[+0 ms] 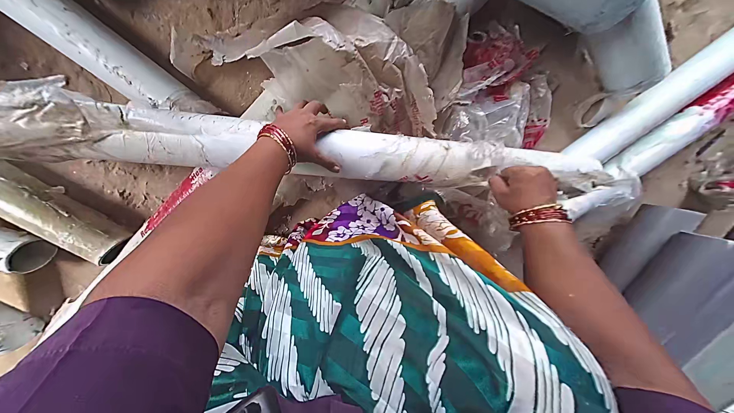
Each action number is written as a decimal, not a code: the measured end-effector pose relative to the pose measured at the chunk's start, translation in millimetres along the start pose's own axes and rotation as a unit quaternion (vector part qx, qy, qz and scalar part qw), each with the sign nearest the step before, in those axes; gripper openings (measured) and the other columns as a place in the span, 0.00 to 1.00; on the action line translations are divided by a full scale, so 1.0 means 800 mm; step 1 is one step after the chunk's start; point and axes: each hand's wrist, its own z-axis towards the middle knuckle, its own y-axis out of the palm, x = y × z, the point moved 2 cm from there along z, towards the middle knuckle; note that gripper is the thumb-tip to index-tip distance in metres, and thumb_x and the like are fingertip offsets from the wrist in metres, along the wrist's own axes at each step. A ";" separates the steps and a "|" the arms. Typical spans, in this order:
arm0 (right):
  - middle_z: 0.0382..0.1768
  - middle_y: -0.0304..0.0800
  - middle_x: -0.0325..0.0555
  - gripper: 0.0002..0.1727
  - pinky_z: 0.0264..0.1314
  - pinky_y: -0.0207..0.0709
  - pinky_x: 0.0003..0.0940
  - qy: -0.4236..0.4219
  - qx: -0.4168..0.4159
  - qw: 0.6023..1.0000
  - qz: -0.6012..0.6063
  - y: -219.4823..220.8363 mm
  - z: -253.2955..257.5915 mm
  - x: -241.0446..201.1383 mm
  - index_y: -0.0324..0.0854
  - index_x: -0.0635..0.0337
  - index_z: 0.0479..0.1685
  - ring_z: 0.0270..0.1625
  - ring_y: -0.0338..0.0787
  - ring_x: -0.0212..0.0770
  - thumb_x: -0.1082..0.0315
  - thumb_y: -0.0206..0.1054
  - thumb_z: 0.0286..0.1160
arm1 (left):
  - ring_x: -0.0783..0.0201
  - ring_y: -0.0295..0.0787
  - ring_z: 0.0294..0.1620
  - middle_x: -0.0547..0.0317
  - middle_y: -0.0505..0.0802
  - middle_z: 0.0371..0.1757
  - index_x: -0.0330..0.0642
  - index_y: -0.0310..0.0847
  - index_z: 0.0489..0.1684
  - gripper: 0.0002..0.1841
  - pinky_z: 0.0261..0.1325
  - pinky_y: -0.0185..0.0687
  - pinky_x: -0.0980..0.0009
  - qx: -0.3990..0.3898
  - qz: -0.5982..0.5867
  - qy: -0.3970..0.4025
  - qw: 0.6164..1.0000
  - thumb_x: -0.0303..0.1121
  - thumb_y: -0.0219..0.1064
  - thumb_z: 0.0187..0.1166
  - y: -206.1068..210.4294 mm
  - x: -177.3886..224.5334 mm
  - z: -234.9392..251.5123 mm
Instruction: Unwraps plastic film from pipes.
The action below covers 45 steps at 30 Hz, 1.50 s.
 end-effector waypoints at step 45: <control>0.49 0.88 0.74 0.05 0.68 0.79 0.57 -0.351 0.088 0.918 0.162 0.033 0.061 -0.253 0.84 0.80 0.38 0.60 0.88 0.71 0.81 0.67 0.73 | 0.41 0.75 0.80 0.44 0.81 0.79 0.54 0.75 0.84 0.43 0.78 0.68 0.39 0.013 0.010 0.039 0.999 0.65 0.75 0.68 -0.006 0.004 -0.003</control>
